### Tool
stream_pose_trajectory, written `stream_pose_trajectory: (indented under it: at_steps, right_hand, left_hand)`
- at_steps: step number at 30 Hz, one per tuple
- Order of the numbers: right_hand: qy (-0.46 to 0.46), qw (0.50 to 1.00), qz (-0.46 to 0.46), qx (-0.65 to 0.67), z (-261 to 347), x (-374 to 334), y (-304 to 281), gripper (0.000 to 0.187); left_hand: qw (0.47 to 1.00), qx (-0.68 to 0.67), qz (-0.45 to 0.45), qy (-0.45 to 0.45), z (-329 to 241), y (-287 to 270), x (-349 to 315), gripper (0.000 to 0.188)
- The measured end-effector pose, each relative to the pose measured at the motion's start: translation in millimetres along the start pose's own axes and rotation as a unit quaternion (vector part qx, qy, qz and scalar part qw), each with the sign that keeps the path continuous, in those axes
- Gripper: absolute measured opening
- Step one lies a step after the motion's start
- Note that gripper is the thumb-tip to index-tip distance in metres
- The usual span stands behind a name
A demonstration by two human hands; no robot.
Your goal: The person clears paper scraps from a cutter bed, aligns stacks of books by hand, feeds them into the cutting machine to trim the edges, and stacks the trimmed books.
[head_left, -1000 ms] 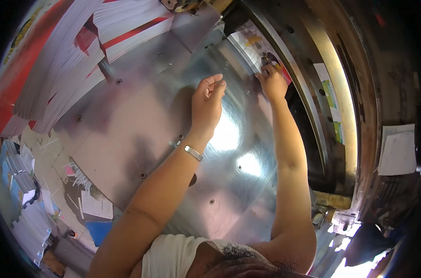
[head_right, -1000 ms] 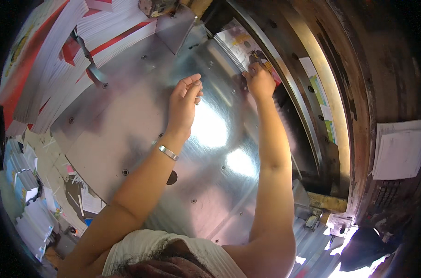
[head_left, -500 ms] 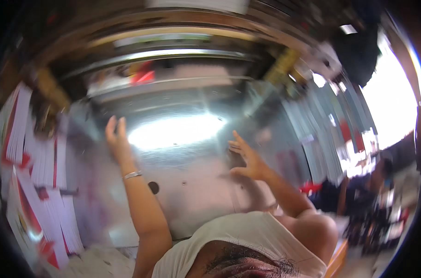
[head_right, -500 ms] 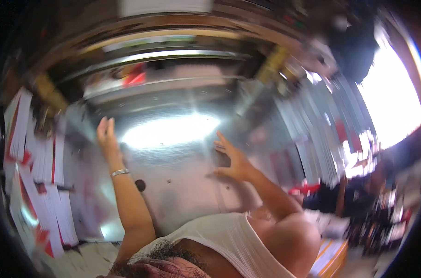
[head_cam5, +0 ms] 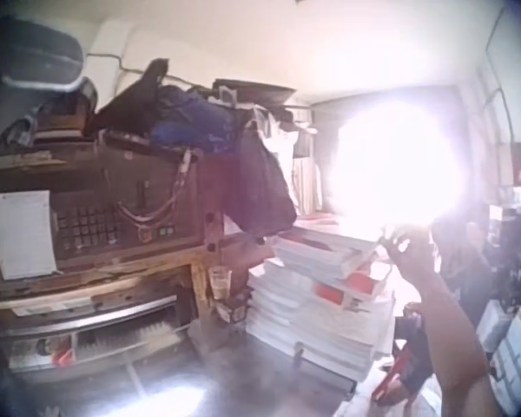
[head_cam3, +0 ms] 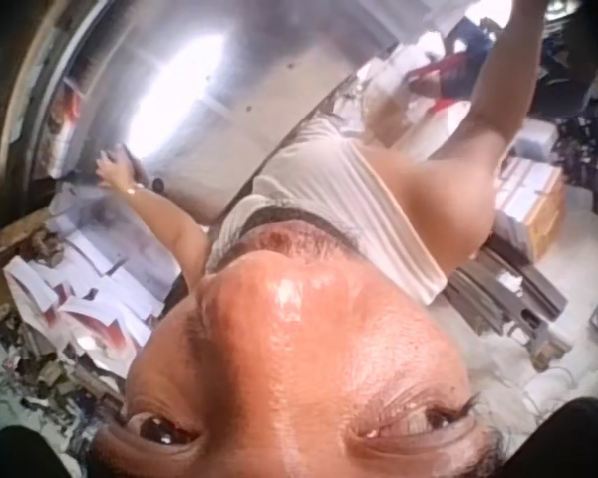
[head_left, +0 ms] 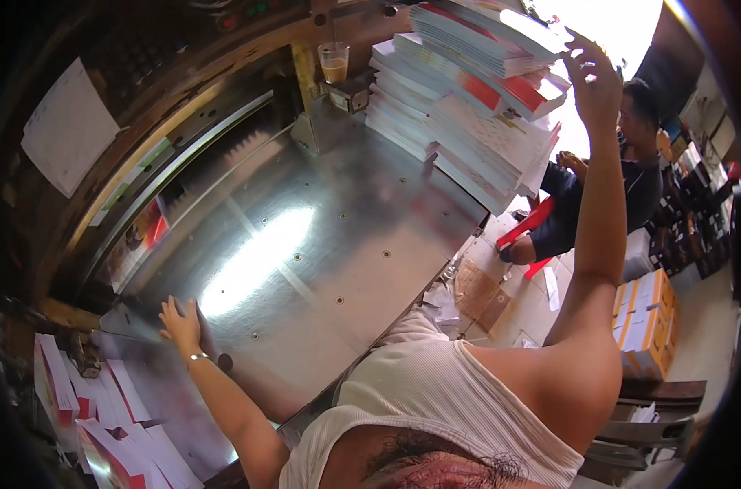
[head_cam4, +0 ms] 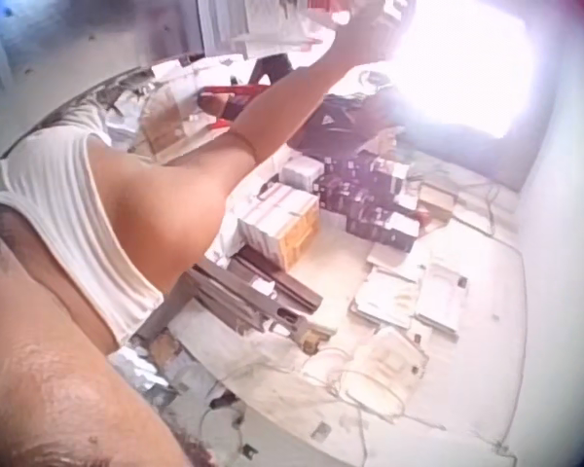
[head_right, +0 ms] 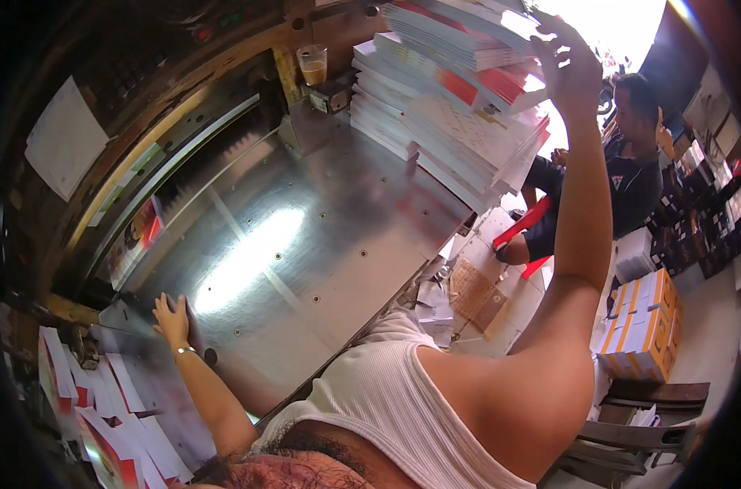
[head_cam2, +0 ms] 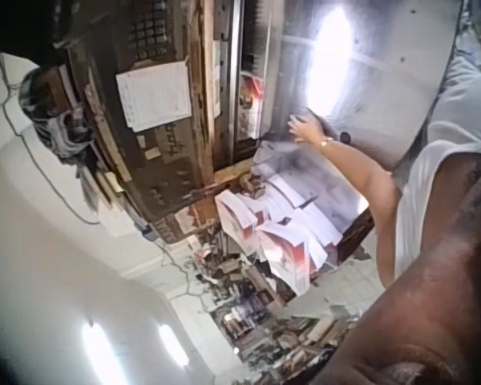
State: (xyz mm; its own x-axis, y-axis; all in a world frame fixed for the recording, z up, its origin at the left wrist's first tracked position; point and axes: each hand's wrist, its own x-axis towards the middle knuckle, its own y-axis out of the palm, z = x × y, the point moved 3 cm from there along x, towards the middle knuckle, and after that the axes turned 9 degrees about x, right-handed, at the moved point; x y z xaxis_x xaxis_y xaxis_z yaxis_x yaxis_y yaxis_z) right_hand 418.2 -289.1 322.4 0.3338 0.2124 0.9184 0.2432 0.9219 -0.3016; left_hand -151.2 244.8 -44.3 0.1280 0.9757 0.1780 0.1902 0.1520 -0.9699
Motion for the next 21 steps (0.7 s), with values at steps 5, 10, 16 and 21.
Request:
stream_pose_trajectory:
  at_steps: [5, 10, 16, 21]
  right_hand:
    - [-0.088, 0.982, 0.038, -0.165, -97.1, 11.8, 8.6, 0.068]
    - [-0.133, 0.951, 0.052, -0.273, -105.9, 9.9, 39.9, 0.071]
    - [-0.112, 0.954, 0.055, -0.273, -125.3, 13.3, 17.9, 0.038]
    - [-0.131, 0.969, -0.033, -0.209, -108.9, -12.2, -19.0, 0.046]
  left_hand:
    - [0.998, 0.062, 0.021, 0.014, -4.1, -4.4, -39.1, 0.071]
    - [0.997, 0.073, 0.034, 0.0, -10.4, -14.0, -58.5, 0.071]
    - [0.999, 0.007, -0.003, 0.031, 15.7, -11.6, -61.2, 0.068]
    - [1.0, 0.019, -0.005, 0.012, 11.3, -9.1, -69.0, 0.066]
